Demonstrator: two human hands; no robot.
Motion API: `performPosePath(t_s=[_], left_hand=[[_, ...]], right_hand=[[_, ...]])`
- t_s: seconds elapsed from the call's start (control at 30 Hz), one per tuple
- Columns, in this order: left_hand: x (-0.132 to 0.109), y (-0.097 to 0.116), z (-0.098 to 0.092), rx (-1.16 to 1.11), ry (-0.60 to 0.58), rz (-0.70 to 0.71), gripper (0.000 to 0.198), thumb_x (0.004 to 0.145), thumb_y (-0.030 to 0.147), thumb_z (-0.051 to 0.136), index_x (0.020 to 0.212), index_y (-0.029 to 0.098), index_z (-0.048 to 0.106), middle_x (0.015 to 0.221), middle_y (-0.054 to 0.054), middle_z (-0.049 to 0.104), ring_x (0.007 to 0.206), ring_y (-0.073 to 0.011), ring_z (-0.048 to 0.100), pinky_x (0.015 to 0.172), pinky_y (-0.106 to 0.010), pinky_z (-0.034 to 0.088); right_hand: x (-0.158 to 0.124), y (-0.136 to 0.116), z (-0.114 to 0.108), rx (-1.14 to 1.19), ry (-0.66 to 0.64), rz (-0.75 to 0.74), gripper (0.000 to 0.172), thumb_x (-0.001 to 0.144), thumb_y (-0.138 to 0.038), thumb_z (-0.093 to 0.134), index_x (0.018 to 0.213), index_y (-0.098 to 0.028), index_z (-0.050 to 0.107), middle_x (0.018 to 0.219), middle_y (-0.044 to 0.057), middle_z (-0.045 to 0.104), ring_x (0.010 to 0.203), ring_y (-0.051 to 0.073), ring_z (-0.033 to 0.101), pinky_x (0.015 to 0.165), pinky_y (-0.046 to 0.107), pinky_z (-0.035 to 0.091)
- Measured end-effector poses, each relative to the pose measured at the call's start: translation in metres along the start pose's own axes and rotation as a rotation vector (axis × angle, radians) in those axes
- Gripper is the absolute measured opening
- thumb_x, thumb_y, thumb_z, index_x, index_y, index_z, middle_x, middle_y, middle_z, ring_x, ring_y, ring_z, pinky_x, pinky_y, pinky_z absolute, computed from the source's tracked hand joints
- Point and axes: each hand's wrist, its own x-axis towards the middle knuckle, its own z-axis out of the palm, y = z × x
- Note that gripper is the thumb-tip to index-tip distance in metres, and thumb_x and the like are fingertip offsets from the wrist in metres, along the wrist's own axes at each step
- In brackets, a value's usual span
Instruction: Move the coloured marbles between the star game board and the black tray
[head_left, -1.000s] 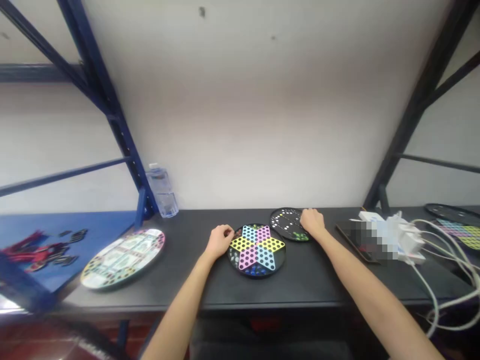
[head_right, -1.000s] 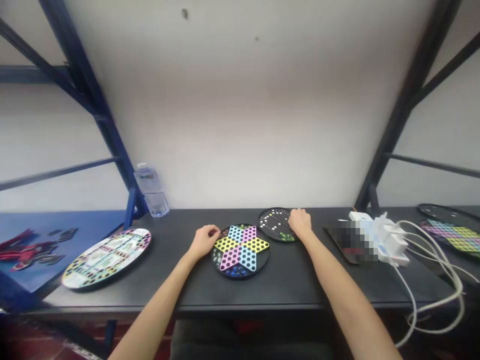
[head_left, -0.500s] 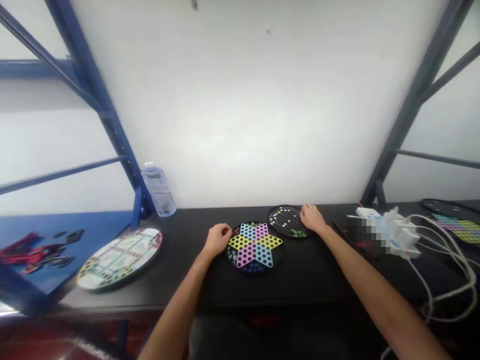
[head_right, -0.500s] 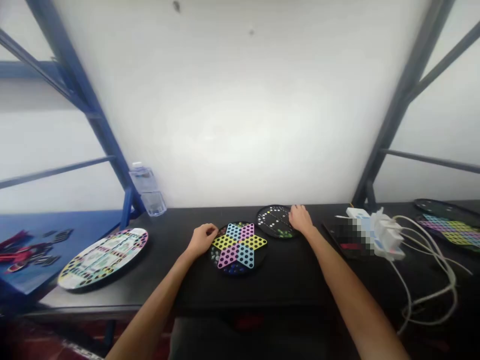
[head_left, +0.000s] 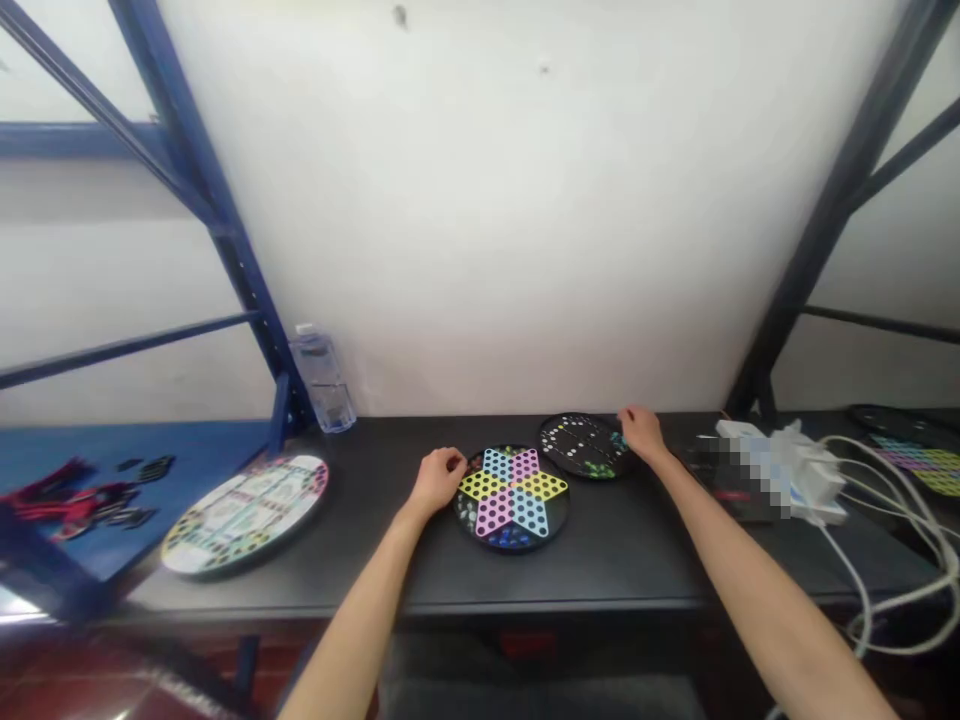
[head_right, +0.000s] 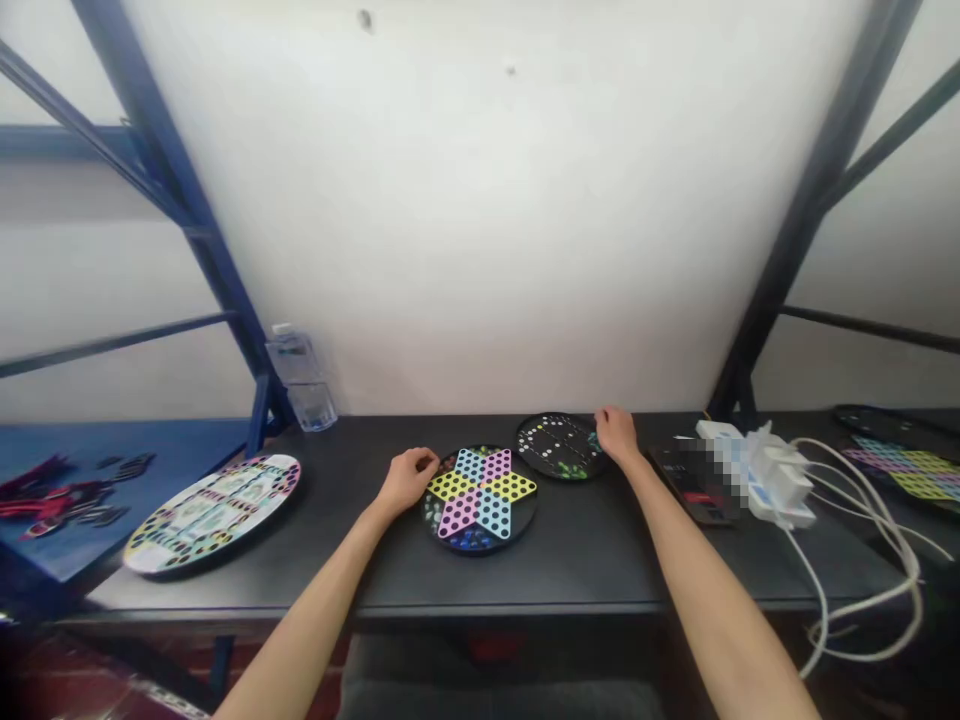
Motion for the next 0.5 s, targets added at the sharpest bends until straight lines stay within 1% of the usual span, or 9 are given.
performPosePath(t_s=[0.1,0.2,0.3,0.37,0.5], left_hand=[[0.000,-0.001,0.001,-0.002,0.003,-0.005,0.018,0.080,0.026,0.052,0.076,0.018,0.068,0.075,-0.003,0.067,0.073,-0.0156,0.059,0.071,-0.025,0.043],[0.000,-0.001,0.001,-0.001,0.004,0.009,0.018,0.080,0.026,0.052,0.076,0.018,0.068,0.074,-0.003,0.067,0.072,-0.0155,0.059,0.070,-0.025,0.043],[-0.001,0.000,0.001,-0.001,0.003,0.006,0.018,0.080,0.026,0.052,0.075,0.018,0.068,0.074,-0.003,0.067,0.072,-0.0156,0.059,0.070,-0.026,0.043],[-0.001,0.001,0.000,-0.001,0.001,-0.004,0.019,0.080,0.026,0.053,0.076,0.018,0.069,0.074,-0.003,0.067,0.072,-0.0157,0.059,0.071,-0.026,0.043],[-0.001,0.003,-0.001,-0.003,0.002,0.000,0.019,0.080,0.026,0.053,0.076,0.017,0.069,0.074,-0.004,0.067,0.072,-0.0159,0.060,0.071,-0.026,0.044]], right_hand=[[-0.010,0.004,-0.013,0.139,0.126,0.129,0.041,0.089,-0.039,0.033,0.083,-0.016,0.066,0.089,0.012,0.068,0.083,0.023,0.057,0.076,0.030,0.038],[-0.027,0.000,-0.028,0.213,0.161,0.167,0.040,0.087,-0.042,0.036,0.086,-0.015,0.066,0.089,0.012,0.069,0.082,0.023,0.058,0.076,0.029,0.039],[-0.048,-0.014,-0.041,0.223,0.165,0.150,0.038,0.088,-0.041,0.036,0.088,-0.016,0.065,0.089,0.012,0.068,0.082,0.023,0.058,0.077,0.030,0.040],[-0.064,-0.027,-0.046,0.212,0.141,0.124,0.035,0.088,-0.040,0.037,0.087,-0.017,0.063,0.088,0.011,0.067,0.083,0.023,0.057,0.078,0.030,0.040],[-0.095,-0.059,-0.050,0.199,0.073,-0.032,0.026,0.087,-0.036,0.040,0.083,-0.019,0.059,0.088,0.010,0.064,0.085,0.023,0.055,0.081,0.032,0.040]])
